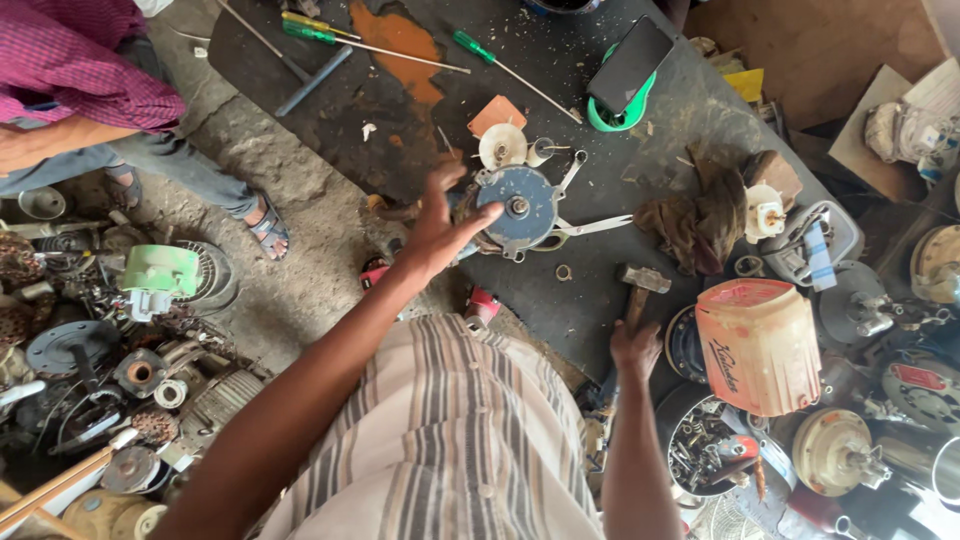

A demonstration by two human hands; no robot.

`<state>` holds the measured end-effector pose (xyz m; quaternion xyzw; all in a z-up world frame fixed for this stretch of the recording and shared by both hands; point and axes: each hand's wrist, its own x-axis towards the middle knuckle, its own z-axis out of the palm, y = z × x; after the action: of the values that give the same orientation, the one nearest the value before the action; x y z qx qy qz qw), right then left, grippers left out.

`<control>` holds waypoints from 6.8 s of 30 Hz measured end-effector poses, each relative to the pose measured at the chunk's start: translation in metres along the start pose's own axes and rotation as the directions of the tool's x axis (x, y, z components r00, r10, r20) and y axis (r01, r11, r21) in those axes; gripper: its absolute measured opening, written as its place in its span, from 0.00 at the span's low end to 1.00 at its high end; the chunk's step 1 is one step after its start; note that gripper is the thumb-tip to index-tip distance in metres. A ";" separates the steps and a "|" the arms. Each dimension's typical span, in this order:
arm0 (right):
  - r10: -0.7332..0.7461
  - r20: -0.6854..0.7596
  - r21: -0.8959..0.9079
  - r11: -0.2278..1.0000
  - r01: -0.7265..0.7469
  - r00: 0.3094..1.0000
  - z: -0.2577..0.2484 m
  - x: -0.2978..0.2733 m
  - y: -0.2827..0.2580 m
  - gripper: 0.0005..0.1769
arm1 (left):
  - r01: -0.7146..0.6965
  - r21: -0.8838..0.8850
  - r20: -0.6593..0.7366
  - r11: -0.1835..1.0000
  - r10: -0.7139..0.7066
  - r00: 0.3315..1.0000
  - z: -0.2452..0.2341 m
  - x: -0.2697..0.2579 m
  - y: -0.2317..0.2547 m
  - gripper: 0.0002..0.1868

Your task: The person assembles a small electrical component by hand, fitting a blue circular part onto a central shaft. They then use a hammer to tap the part into place and insert a small metal pin. Finally, they pick up a white plastic fan blade and place it on the table.

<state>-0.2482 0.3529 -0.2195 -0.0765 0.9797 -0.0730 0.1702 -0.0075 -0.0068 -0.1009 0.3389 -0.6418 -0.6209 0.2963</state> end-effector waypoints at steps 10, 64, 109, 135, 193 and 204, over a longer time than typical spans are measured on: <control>-0.122 0.026 0.490 0.867 0.094 0.992 -0.113 -0.074 -0.072 0.28 | 0.149 0.040 0.278 0.988 -0.154 0.948 -0.004 0.026 0.011 0.53; -0.607 -0.116 0.047 0.787 0.615 0.786 -0.211 -0.204 -0.265 0.21 | 0.176 0.048 0.395 0.983 -0.180 0.901 -0.018 0.022 0.025 0.51; -0.605 -0.028 0.238 0.769 0.593 0.796 -0.223 -0.212 -0.250 0.18 | 0.269 0.251 0.411 0.930 -0.354 0.840 -0.017 0.029 0.015 0.61; -0.711 -0.116 0.246 0.656 0.714 0.694 -0.217 -0.187 -0.275 0.19 | 0.154 -0.032 0.332 0.988 -0.135 0.933 -0.009 -0.002 0.013 0.60; -0.617 -0.222 0.270 0.705 0.656 0.755 -0.219 -0.222 -0.280 0.34 | 0.228 0.183 0.298 0.956 -0.275 0.914 -0.019 0.004 0.045 0.28; -0.532 -0.154 0.290 0.781 0.553 0.832 -0.213 -0.225 -0.277 0.35 | 0.241 -0.056 0.357 0.969 -0.205 0.911 -0.017 0.005 0.045 0.23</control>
<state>-0.0780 0.1462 0.0983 -0.3239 0.8955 -0.2803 0.1206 0.0000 -0.0207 -0.0557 0.2794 -0.6095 -0.7319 0.1214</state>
